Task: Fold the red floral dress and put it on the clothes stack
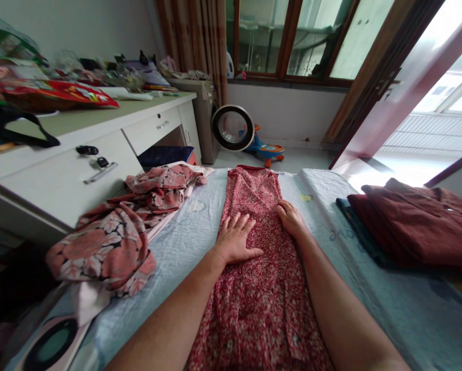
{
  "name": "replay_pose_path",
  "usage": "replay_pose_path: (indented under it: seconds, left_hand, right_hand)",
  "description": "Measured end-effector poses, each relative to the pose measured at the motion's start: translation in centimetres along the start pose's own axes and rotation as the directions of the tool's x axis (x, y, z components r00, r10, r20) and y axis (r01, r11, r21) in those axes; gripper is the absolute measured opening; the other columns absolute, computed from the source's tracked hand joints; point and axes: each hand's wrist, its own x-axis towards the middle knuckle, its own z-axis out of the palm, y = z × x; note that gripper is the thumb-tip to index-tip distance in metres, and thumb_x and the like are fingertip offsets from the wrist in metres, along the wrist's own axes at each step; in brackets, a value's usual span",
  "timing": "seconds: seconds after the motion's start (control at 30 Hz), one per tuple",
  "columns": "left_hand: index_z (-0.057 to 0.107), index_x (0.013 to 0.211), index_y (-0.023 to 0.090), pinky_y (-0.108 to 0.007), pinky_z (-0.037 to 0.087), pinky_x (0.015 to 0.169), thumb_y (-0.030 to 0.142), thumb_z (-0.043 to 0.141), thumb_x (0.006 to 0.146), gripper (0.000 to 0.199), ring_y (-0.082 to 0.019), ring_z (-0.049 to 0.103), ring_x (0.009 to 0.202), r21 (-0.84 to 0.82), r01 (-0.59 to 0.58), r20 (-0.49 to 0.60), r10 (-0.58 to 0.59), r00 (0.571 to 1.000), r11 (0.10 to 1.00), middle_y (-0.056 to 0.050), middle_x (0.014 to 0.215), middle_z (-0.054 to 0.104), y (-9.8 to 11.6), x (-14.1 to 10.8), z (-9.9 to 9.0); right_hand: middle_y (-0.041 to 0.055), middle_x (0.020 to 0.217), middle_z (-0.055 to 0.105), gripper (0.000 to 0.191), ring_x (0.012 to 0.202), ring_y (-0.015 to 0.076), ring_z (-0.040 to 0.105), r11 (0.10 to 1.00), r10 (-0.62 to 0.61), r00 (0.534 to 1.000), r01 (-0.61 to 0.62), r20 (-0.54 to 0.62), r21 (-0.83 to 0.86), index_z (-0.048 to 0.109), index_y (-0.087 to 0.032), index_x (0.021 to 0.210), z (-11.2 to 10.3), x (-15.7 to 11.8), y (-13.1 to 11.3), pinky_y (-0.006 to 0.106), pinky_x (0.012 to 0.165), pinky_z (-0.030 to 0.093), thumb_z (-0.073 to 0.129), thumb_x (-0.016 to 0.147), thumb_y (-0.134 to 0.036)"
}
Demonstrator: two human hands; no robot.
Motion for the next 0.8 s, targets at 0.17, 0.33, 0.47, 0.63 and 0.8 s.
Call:
replay_pose_path:
  seconds: [0.17, 0.33, 0.47, 0.63, 0.8]
  left_hand:
    - [0.028, 0.154, 0.027, -0.057, 0.006, 0.121, 0.086, 0.043, 0.074, 0.101, -0.034, 0.010, 0.151, -0.006, -0.006, 0.002, 0.006, 1.000, 1.000, -0.008, 0.164, 0.020, 0.0, 0.0, 0.0]
    - [0.027, 0.154, 0.026, -0.057, 0.008, 0.121, 0.086, 0.045, 0.073, 0.102, -0.035, 0.010, 0.151, -0.013, -0.004, 0.004, 0.004, 1.000, 1.000, -0.008, 0.164, 0.021, 0.0, 0.0, -0.2]
    - [0.027, 0.155, 0.026, -0.057, 0.008, 0.121, 0.088, 0.042, 0.073, 0.103, -0.035, 0.009, 0.152, -0.017, -0.004, 0.011, 0.004, 1.000, 1.000, -0.007, 0.165, 0.018, 0.0, -0.1, -0.2]
    - [0.026, 0.155, 0.028, -0.057, 0.007, 0.121, 0.087, 0.042, 0.074, 0.102, -0.034, 0.007, 0.152, -0.015, -0.001, 0.019, 0.001, 1.000, 1.000, -0.006, 0.165, 0.018, 0.0, -0.1, -0.1]
    - [0.023, 0.156, 0.027, -0.057, 0.007, 0.121, 0.085, 0.043, 0.075, 0.101, -0.034, 0.010, 0.152, 0.005, -0.001, 0.000, 0.001, 1.000, 1.000, -0.007, 0.164, 0.020, 0.0, 0.0, 0.1]
  right_hand:
    - [0.0108, 0.130, 0.062, 0.042, 0.122, 0.0210, 0.055, 0.999, -0.032, 0.999, 0.031, 0.009, 0.029, 0.067, -0.017, 0.115, -0.1, 0.4, 0.7, 0.033, 0.109, 0.039, 0.035, 0.097, -0.036]
    - [0.0093, 0.116, 0.069, 0.035, 0.115, 0.0211, 0.060, 0.998, -0.011, 0.995, 0.016, 0.095, -0.058, 0.072, -0.018, 0.107, -1.1, 2.1, 1.0, 0.032, 0.101, 0.044, 0.043, 0.091, -0.030]
    - [0.0100, 0.103, 0.072, 0.034, 0.103, 0.0238, 0.065, 0.991, 0.065, 0.993, -0.053, 0.100, -0.119, 0.074, -0.018, 0.099, -1.4, 3.1, -0.9, 0.034, 0.093, 0.048, 0.044, 0.091, -0.032]
    - [0.0081, 0.149, 0.048, 0.045, 0.137, 0.0240, 0.044, 0.951, -0.307, 0.951, 0.308, 0.034, -0.034, 0.054, -0.022, 0.138, 0.4, 1.4, -4.1, 0.043, 0.113, 0.033, 0.041, 0.097, -0.036]
    - [0.0074, 0.157, 0.038, 0.053, 0.145, 0.0235, 0.032, 0.930, -0.347, 0.915, 0.364, 0.204, -0.052, 0.043, -0.024, 0.148, 2.1, 0.0, -4.2, 0.049, 0.118, 0.025, 0.036, 0.100, -0.046]
